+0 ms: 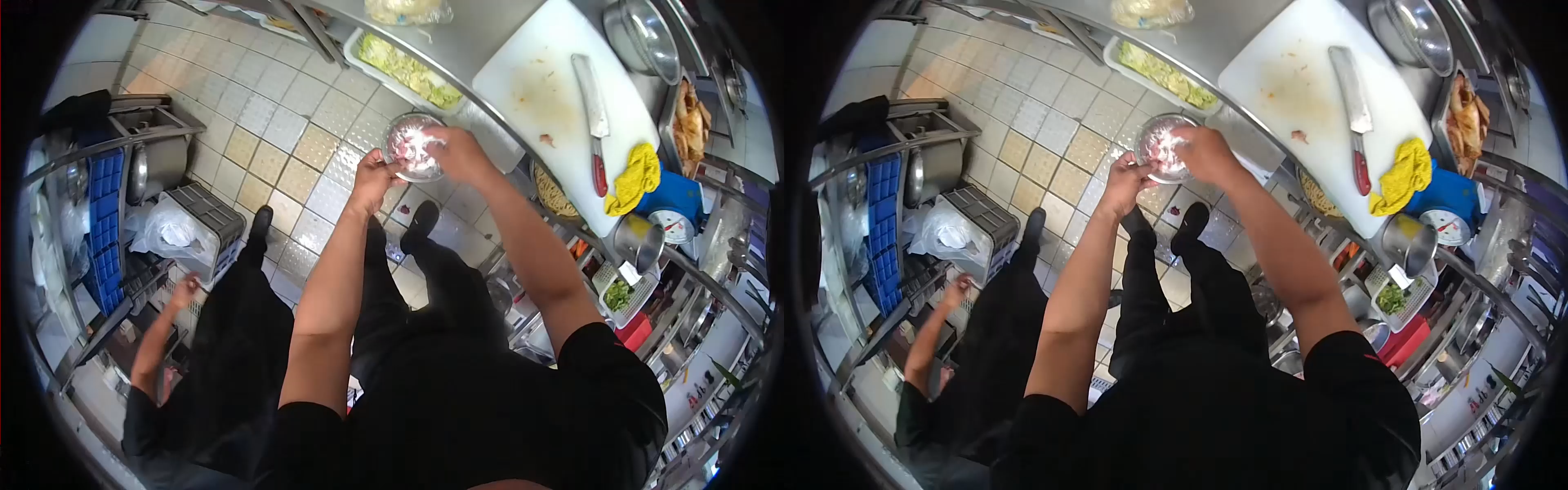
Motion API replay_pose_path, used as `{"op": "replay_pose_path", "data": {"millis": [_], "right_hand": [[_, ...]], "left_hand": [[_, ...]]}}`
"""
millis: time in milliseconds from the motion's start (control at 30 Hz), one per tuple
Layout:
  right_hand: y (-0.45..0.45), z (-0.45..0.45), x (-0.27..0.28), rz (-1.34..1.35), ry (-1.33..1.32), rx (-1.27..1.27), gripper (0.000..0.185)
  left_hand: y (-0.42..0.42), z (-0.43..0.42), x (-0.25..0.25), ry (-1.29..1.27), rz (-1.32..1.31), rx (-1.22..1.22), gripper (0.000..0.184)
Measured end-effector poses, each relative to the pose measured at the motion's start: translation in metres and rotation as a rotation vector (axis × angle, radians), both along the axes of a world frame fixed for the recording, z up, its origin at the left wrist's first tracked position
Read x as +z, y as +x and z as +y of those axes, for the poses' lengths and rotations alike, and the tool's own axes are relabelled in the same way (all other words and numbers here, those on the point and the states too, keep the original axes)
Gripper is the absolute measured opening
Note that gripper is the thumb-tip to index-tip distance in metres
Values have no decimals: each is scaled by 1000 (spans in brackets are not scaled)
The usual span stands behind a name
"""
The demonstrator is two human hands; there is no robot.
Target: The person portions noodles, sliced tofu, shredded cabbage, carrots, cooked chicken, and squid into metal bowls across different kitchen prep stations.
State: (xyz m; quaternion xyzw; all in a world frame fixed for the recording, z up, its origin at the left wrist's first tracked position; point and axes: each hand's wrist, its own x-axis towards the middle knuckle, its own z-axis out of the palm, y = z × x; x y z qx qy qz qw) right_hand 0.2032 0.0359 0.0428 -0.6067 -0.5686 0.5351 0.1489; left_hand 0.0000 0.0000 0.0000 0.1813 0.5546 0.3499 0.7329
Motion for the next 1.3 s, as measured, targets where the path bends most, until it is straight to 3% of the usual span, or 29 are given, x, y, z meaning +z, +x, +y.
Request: {"op": "replay_pose_path", "data": {"millis": [67, 100, 300, 467, 633, 700, 867, 900, 967, 1000, 1067, 1167, 1233, 1300], "right_hand": [[-8, 7, 7, -106, 151, 62, 43], [-4, 14, 71, -152, 231, 70, 43], [-69, 12, 145, -511, 416, 434, 52], [-90, 54, 150, -184, 644, 228, 46], [-141, 98, 201, -317, 603, 197, 50], [-147, 125, 234, -308, 376, 310, 53], [-177, 156, 208, -334, 384, 439, 53], [-178, 156, 215, -340, 336, 375, 52], [-165, 146, 204, -289, 542, 16, 49], [-163, 138, 213, -307, 537, -36, 49], [-163, 124, 242, -510, 534, -292, 45], [-125, 101, 254, -704, 425, -294, 41], [-94, 80, 284, -538, 493, -679, 35], [-60, 65, 277, -756, 510, -875, 27]], "left_hand": [[-2, 9, 8, 3, 59, -51, 16], [4, 15, 58, 85, 16, -40, 16], [-41, 23, 133, 240, 37, -98, 14], [-80, 56, 161, 252, -38, -6, 15], [-125, 118, 178, 296, -34, -54, 14], [-150, 146, 184, 320, -28, -176, 14], [-187, 217, 203, 327, 6, -493, 17], [-184, 226, 206, 310, 22, -572, 18], [-165, 241, 226, 300, 5, -635, 13], [-153, 248, 233, 291, -21, -685, 15], [-126, 259, 236, 305, -69, -792, 19], [-73, 269, 244, 307, -90, -912, 17], [-42, 279, 238, 314, -127, -967, 16], [-18, 284, 240, 330, -155, -1010, 15]]}}
